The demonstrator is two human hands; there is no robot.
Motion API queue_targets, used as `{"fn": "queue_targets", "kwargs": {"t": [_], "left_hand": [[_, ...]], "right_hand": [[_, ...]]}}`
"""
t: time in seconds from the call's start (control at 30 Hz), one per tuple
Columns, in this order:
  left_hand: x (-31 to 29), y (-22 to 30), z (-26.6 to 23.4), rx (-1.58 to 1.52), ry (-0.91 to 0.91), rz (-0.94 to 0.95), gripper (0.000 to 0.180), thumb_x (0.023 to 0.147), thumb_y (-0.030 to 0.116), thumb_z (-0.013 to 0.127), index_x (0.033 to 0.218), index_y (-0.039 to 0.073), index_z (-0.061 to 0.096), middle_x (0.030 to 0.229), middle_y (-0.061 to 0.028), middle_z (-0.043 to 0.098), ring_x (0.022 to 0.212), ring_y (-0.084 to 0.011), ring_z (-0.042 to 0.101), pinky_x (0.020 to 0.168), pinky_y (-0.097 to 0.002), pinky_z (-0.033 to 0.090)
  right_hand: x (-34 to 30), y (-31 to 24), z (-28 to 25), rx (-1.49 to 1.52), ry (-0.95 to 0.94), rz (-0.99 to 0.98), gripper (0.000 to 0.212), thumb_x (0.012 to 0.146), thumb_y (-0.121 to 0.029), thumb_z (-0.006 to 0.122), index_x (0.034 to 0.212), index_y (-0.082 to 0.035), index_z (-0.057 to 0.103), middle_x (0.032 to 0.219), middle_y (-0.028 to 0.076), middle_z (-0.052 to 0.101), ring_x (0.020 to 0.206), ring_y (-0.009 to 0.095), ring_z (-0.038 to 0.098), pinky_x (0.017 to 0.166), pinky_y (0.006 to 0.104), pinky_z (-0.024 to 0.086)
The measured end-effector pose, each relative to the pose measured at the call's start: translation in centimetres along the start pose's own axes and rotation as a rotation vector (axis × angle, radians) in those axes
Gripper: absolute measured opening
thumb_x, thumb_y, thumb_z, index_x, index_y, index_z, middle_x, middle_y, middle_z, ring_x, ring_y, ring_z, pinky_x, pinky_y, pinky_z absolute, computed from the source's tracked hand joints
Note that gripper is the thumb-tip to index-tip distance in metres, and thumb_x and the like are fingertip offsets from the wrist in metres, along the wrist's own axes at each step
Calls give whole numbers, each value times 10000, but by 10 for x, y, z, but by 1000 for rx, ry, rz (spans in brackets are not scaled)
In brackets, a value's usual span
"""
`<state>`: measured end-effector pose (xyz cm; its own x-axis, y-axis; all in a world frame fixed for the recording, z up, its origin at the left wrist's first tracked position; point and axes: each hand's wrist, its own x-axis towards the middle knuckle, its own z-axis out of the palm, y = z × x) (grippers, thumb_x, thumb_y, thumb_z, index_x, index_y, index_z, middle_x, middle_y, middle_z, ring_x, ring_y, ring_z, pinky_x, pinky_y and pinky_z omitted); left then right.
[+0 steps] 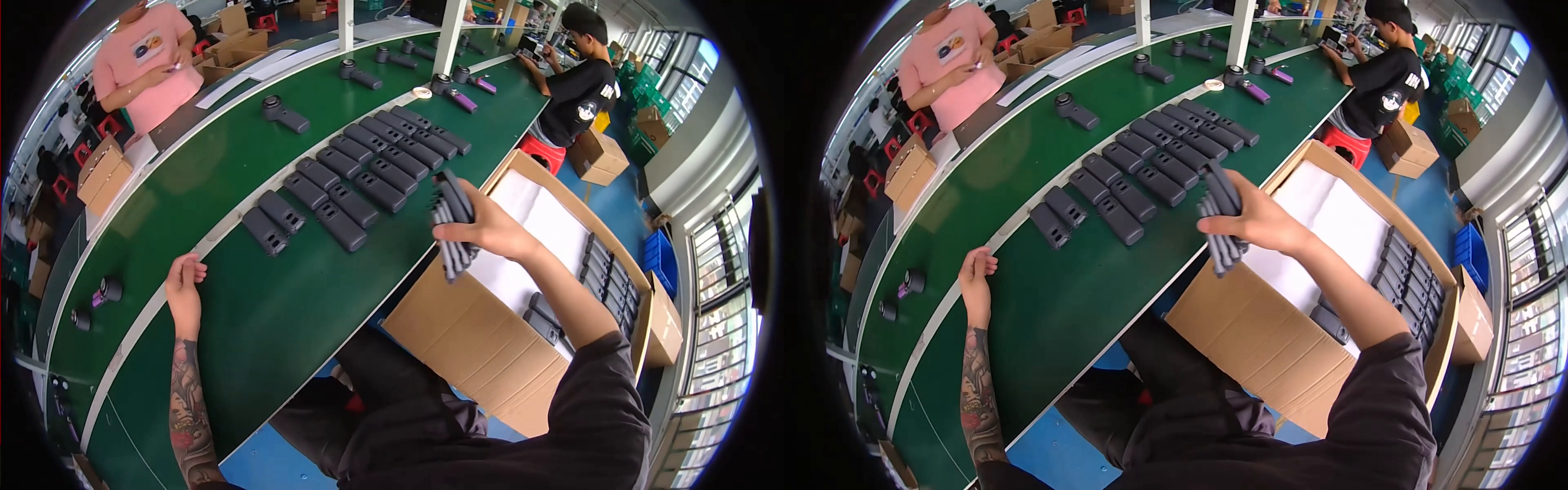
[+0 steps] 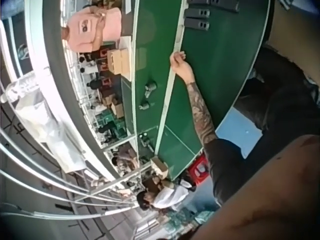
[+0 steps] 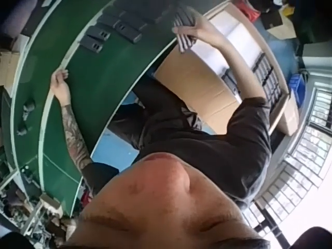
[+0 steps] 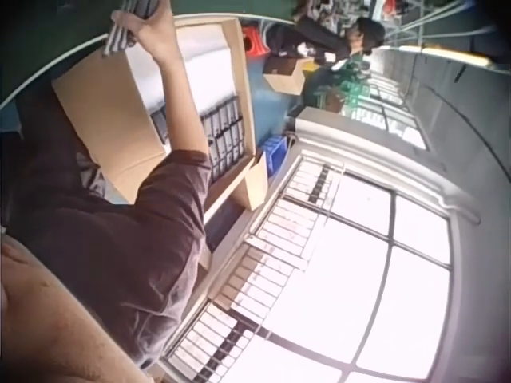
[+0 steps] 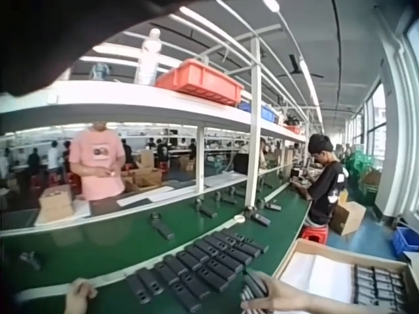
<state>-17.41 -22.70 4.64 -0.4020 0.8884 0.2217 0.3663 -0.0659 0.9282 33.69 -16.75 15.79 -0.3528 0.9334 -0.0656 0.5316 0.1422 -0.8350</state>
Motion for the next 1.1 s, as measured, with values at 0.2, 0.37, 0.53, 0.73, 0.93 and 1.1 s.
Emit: {"fn": "queue_targets", "kwargs": {"t": [0.2, 0.37, 0.53, 0.73, 0.93, 1.1], "left_hand": [[-38, 12, -7, -108, 30, -1, 247, 1059, 150, 464, 1165, -5, 625, 963, -66, 641, 853, -150, 568, 823, -267, 477], [-81, 21, -16, 23, 30, 109, 433, 1050, 192, 491, 1441, 12, 443, 1373, -158, 522, 1250, -262, 513, 1083, -366, 398], [-88, 35, -24, 447, -187, 208, 832, 895, 287, 693, 1564, 47, 260, 1553, -197, 299, 1409, -379, 353, 1168, -451, 304], [-86, 23, -22, 772, -133, 259, 900, 865, 307, 721, 1586, 98, 226, 1597, -177, 225, 1448, -352, 306, 1212, -482, 216], [-84, 26, -30, 859, -118, 336, 779, 893, 342, 699, 1546, 122, 335, 1573, -155, 291, 1475, -339, 282, 1216, -504, 199], [-83, 25, -31, 933, -181, 424, 638, 925, 353, 667, 1489, 152, 445, 1548, -129, 353, 1483, -333, 287, 1216, -517, 193]], "right_hand": [[101, -80, 187, 157, -326, -358, 854, 752, -324, 806, 1405, 78, 429, 1166, 231, 666, 1010, 322, 676, 909, 361, 519], [147, -124, 267, -35, -551, -220, 744, 744, -350, 805, 1294, 66, 523, 1073, 188, 698, 929, 307, 689, 847, 359, 531], [163, -145, 288, -451, -307, -353, 656, 727, -422, 830, 1161, 16, 607, 991, 144, 716, 869, 304, 704, 791, 383, 548], [178, -148, 299, -467, -394, -345, 653, 739, -431, 832, 1167, 6, 604, 997, 146, 723, 878, 309, 711, 794, 392, 554], [183, -160, 281, -539, -361, -355, 639, 763, -422, 822, 1163, 23, 599, 999, 153, 726, 882, 311, 715, 802, 395, 558], [184, -158, 276, -662, -375, -326, 647, 773, -418, 824, 1164, 44, 593, 973, 159, 729, 872, 312, 720, 795, 403, 562]]}}
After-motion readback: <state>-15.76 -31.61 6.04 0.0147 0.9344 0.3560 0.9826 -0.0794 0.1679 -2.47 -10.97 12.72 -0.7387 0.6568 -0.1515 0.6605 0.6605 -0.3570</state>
